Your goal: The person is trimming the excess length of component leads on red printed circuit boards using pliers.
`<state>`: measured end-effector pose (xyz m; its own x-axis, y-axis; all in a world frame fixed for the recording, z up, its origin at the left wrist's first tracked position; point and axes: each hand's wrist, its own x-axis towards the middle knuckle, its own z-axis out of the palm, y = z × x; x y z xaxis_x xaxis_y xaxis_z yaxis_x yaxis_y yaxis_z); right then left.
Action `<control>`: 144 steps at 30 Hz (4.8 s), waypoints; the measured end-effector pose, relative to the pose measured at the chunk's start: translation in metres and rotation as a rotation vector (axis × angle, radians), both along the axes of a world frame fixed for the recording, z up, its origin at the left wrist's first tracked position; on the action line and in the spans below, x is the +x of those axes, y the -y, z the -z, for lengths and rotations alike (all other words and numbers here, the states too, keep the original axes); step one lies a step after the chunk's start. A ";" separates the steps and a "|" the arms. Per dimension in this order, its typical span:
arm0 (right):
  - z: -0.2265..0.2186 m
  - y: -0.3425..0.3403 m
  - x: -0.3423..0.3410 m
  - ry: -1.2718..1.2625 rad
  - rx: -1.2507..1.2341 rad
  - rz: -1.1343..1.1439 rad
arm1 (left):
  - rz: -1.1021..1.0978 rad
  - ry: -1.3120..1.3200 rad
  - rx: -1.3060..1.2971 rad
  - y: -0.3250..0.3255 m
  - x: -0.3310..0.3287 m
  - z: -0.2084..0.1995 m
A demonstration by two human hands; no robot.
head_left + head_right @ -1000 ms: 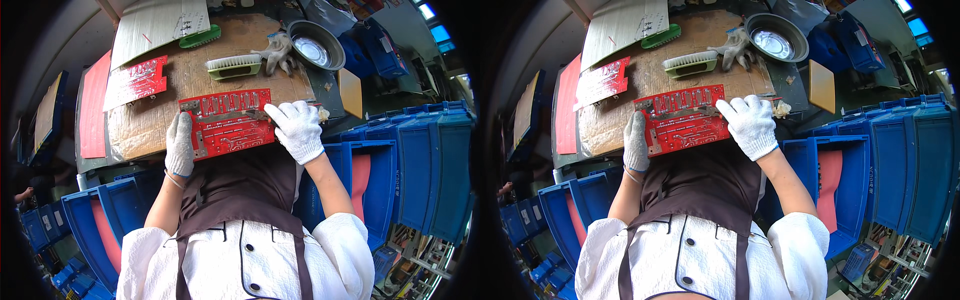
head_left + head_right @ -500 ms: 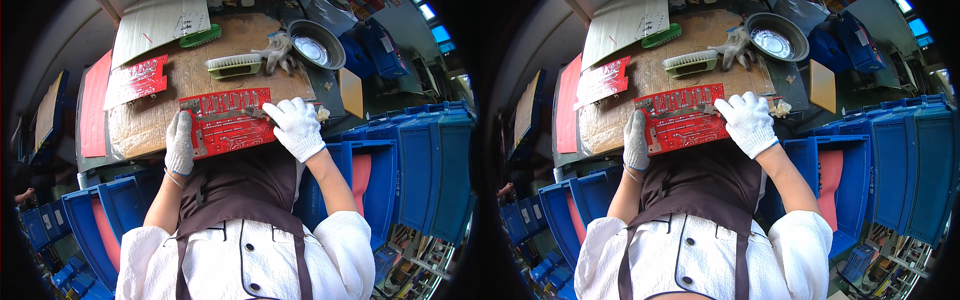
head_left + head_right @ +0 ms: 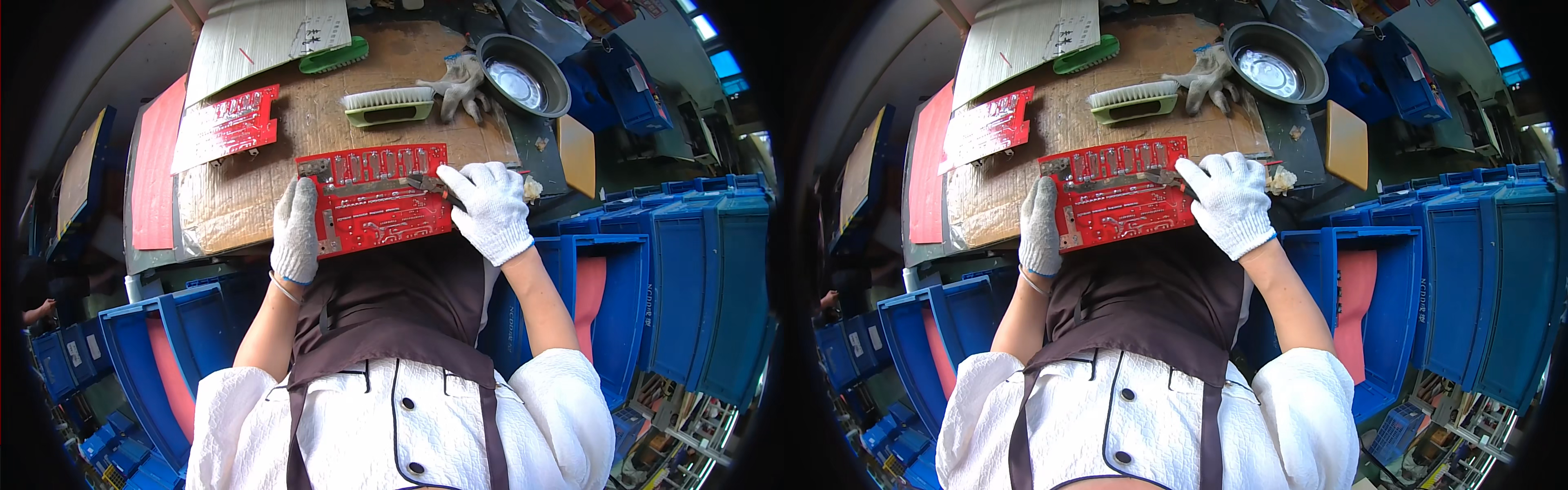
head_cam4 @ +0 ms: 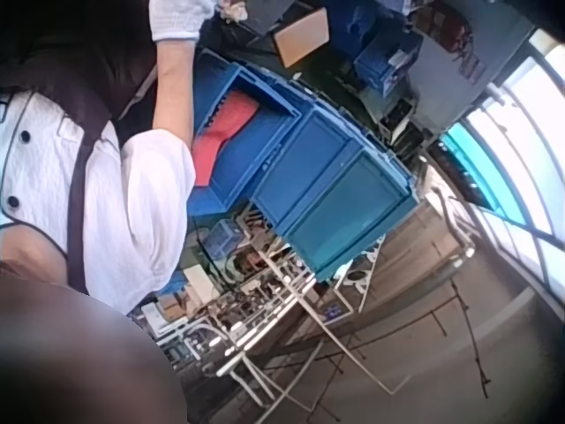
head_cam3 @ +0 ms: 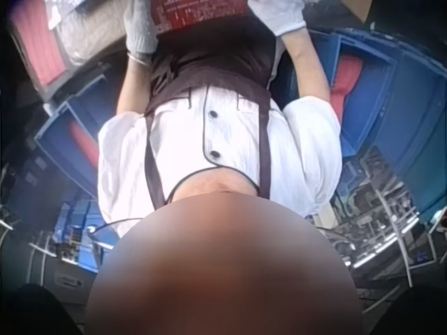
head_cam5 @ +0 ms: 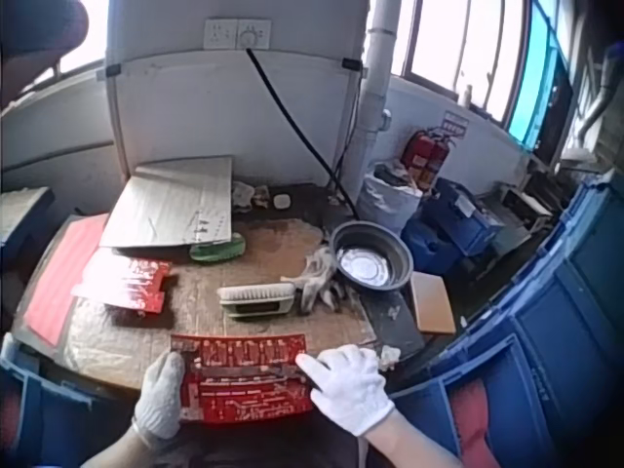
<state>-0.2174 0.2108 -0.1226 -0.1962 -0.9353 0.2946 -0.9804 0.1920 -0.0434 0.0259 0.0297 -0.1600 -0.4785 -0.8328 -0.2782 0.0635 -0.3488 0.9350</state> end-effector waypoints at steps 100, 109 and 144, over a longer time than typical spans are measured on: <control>-0.004 0.028 -0.042 -0.111 -0.108 -0.326 | 0.014 0.025 -0.013 0.004 -0.001 0.001; -0.005 0.034 -0.050 -0.149 -0.042 -0.390 | 0.021 0.015 -0.004 0.006 -0.001 0.004; 0.007 -0.103 -0.033 0.017 0.429 0.890 | 0.011 -0.004 -0.040 0.010 -0.006 0.005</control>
